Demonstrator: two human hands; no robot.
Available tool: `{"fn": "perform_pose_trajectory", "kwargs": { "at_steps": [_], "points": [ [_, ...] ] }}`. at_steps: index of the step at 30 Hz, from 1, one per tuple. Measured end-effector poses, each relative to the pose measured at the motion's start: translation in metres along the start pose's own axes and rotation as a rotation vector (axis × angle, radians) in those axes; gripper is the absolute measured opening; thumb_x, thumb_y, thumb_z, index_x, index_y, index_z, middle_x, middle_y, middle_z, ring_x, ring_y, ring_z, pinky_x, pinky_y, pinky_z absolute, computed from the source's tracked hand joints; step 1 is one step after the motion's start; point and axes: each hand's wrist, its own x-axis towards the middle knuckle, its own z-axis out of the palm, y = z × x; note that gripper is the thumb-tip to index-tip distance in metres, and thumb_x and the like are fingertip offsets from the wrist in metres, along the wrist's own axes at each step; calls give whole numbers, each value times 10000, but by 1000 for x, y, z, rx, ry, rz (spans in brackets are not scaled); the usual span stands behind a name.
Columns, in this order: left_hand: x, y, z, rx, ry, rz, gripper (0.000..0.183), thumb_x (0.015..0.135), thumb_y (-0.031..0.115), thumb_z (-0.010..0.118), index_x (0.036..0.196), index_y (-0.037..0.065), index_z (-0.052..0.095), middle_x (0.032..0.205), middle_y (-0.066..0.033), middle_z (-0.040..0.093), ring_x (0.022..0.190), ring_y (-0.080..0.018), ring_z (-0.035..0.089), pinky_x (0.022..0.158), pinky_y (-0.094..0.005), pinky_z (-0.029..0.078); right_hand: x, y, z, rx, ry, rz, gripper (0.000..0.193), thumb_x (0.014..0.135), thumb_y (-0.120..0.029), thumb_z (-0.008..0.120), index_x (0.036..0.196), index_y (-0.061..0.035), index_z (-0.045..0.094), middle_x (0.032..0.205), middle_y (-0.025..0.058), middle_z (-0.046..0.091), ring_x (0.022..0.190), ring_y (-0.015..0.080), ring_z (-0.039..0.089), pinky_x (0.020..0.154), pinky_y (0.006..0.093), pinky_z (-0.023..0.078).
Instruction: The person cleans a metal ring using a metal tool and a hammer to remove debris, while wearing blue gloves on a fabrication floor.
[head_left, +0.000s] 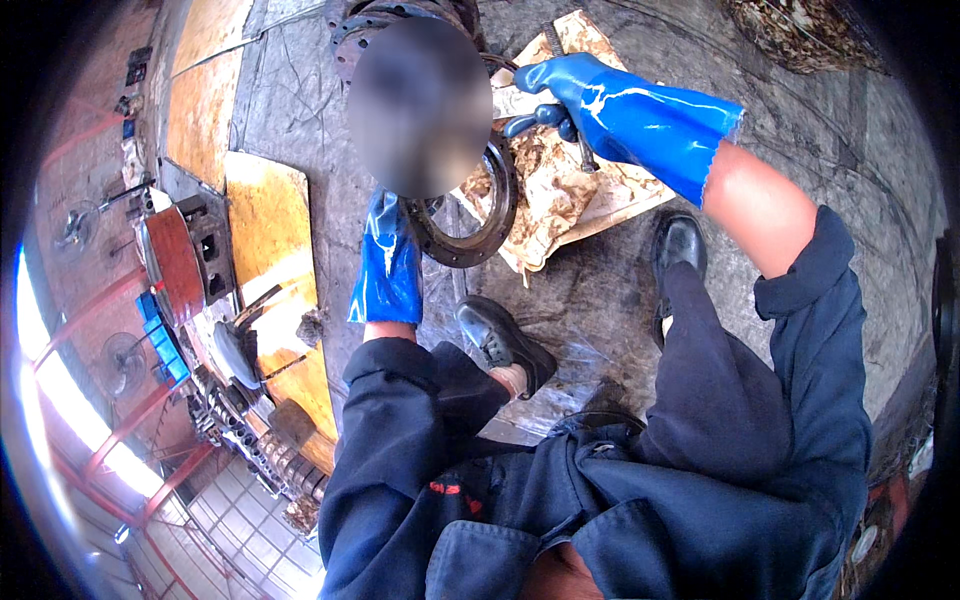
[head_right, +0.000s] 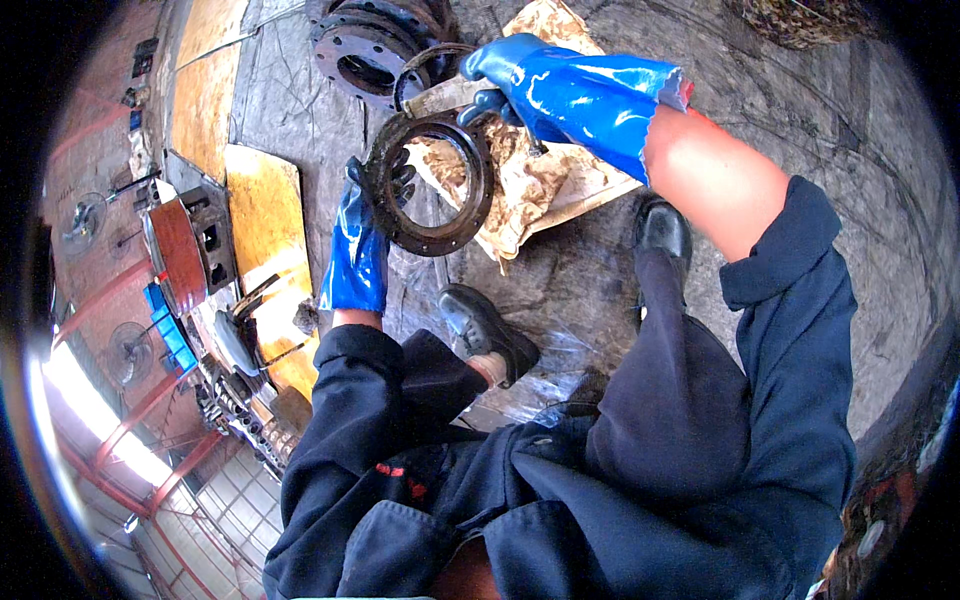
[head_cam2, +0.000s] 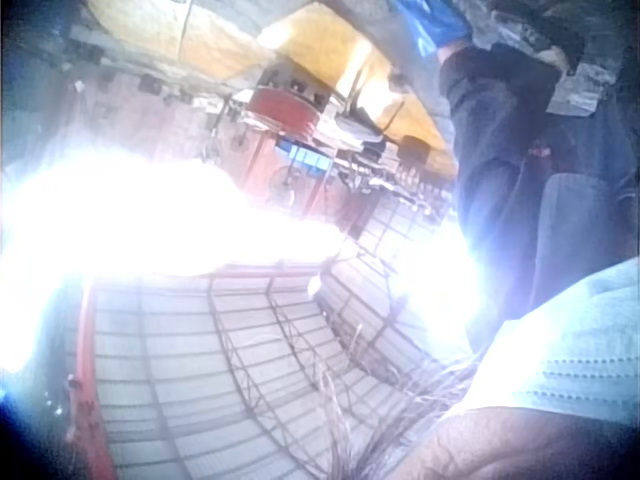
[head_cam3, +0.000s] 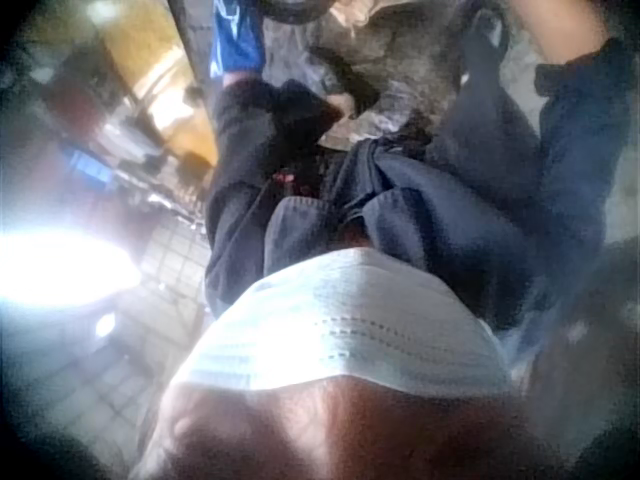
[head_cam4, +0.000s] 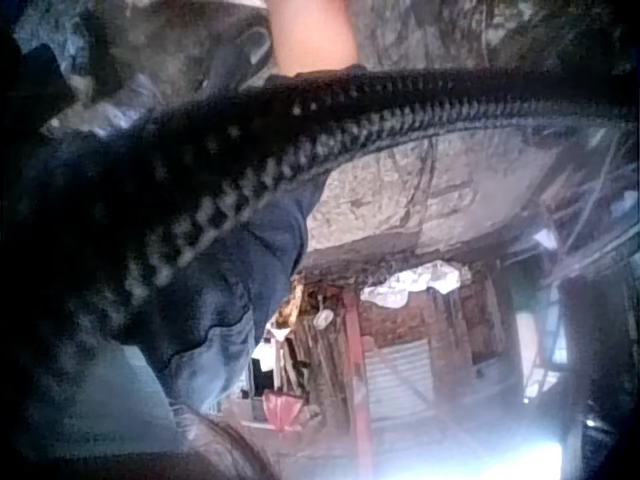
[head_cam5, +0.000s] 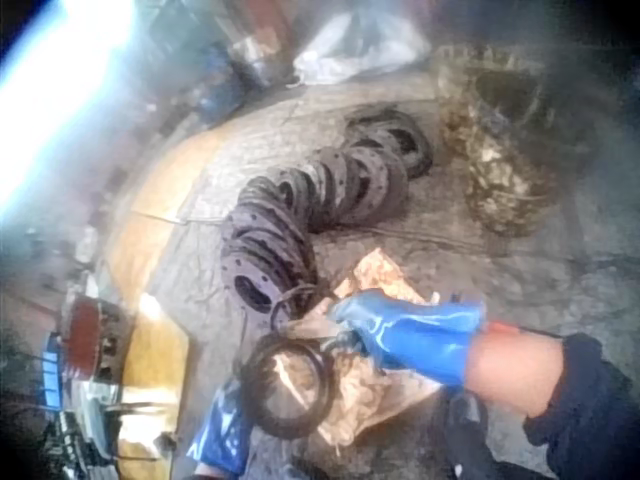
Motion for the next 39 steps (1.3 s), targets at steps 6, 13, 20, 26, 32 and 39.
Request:
{"fn": "perform_pose_trajectory", "kwargs": {
  "at_steps": [6, 13, 20, 26, 32, 39],
  "points": [
    [-7, 7, 6, -85, 29, -23, 760, 926, 613, 329, 1381, 6, 377, 1341, -186, 491, 1144, -334, 544, 955, -462, 447, -32, -1, 20, -163, 37, -199, 282, 878, -301, 560, 875, -28, 634, 668, 53, 629, 525, 133, 554, 459, 301, 408],
    [-13, 10, 7, -143, 41, -37, 774, 921, 625, 318, 1382, 6, 377, 1341, -187, 490, 1146, -336, 542, 960, -464, 445, -67, -11, 32, -232, -73, -271, 283, 880, -300, 545, 826, -35, 630, 656, 44, 607, 516, 126, 521, 470, 300, 402],
    [-14, 13, 9, -172, 35, -56, 787, 916, 637, 307, 1382, 6, 377, 1341, -187, 489, 1148, -339, 541, 964, -467, 443, -75, 0, 42, -420, -146, -246, 377, 904, -378, 546, 932, -18, 655, 689, 83, 658, 551, 145, 588, 533, 314, 470],
    [-12, 13, 12, -210, 27, -64, 799, 912, 648, 298, 1382, 6, 376, 1342, -188, 489, 1149, -341, 540, 968, -469, 440, -84, 17, 50, -494, -164, -241, 349, 912, -373, 538, 921, -41, 647, 719, 64, 637, 573, 119, 571, 546, 289, 477],
    [-11, 15, 12, -239, 27, -73, 811, 908, 658, 289, 1382, 6, 376, 1342, -189, 488, 1151, -343, 538, 972, -471, 438, -91, 31, 37, -723, -229, -323, 298, 909, -331, 561, 1006, -62, 645, 821, 78, 663, 699, 145, 617, 640, 310, 497],
    [-7, 16, 14, -268, 13, -79, 825, 903, 670, 278, 1383, 6, 376, 1342, -189, 487, 1153, -346, 537, 977, -474, 436, -81, 57, 23, -831, -384, -708, 286, 853, -225, 621, 1122, -127, 619, 1027, 103, 660, 926, 278, 641, 793, 369, 506]
  ]
}}
